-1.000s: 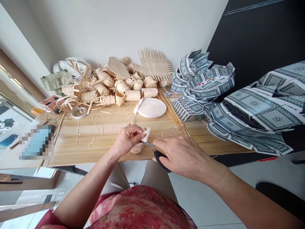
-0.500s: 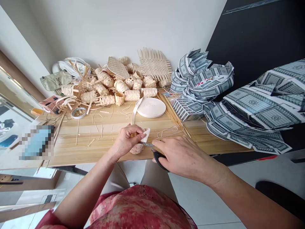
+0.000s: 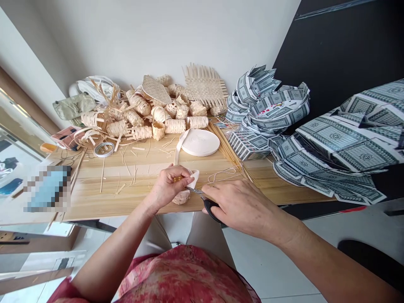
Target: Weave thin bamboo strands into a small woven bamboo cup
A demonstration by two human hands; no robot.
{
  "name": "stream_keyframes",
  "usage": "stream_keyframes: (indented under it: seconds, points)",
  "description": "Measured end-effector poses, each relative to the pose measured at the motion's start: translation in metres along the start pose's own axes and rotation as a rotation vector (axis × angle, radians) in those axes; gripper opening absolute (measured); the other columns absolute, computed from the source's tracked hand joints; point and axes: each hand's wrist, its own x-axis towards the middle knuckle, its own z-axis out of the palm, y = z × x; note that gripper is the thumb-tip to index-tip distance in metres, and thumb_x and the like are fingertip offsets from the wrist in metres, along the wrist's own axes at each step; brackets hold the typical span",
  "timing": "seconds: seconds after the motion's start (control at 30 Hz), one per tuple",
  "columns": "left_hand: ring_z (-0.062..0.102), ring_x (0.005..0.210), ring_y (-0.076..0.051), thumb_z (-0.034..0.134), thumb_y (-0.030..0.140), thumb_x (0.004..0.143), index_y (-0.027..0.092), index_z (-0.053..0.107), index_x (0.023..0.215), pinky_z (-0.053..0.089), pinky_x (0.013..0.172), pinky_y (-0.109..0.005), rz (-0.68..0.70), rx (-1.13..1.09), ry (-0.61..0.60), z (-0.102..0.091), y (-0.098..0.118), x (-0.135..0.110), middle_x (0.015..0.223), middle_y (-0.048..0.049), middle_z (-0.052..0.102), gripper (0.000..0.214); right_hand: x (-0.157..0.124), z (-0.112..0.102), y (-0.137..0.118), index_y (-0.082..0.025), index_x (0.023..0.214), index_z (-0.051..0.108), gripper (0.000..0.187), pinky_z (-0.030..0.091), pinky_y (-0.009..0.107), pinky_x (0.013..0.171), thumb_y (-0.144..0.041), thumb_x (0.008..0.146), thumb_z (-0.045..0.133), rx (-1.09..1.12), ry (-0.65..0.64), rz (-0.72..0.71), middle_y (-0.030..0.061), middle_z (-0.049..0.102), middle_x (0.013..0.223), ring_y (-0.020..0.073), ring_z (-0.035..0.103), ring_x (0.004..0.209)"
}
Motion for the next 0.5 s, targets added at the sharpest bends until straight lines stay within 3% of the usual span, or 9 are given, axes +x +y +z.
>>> stream_keyframes:
  seconds: [0.17,0.37,0.5]
  points:
    - [0.056,0.074,-0.016,0.063,0.041,0.076,0.016,0.062,0.064,0.044,0.070,-0.028,-0.020,-0.011,0.002,0.0003,0.0008,-0.0007,0.072,-0.0050,0.062,0.027,0.0005,-0.0016,-0.0017,-0.019,0.077,0.057,0.009,0.020,0.029,0.054,-0.024,0.079,0.050,-0.005,0.010,0.008,0.0032,0.067,0.075,0.0190,0.061,0.068]
    - [0.057,0.077,-0.016,0.061,0.030,0.078,0.016,0.062,0.065,0.042,0.079,-0.030,0.012,0.001,0.003,-0.0001,0.0003,-0.0017,0.073,-0.0042,0.063,0.019,0.0014,0.0017,-0.0011,-0.019,0.078,0.057,0.008,0.018,0.030,0.054,-0.022,0.079,0.050,-0.028,0.021,-0.008,0.0024,0.067,0.073,0.0194,0.061,0.067]
    - [0.054,0.068,-0.013,0.061,0.033,0.077,0.015,0.061,0.064,0.041,0.069,-0.026,-0.016,-0.014,0.015,-0.0011,-0.0012,-0.0016,0.069,-0.0028,0.060,0.022,0.0010,0.0033,-0.0008,-0.020,0.083,0.057,0.011,0.017,0.029,0.053,-0.017,0.080,0.047,-0.014,0.026,-0.017,0.0021,0.067,0.076,0.0187,0.060,0.067]
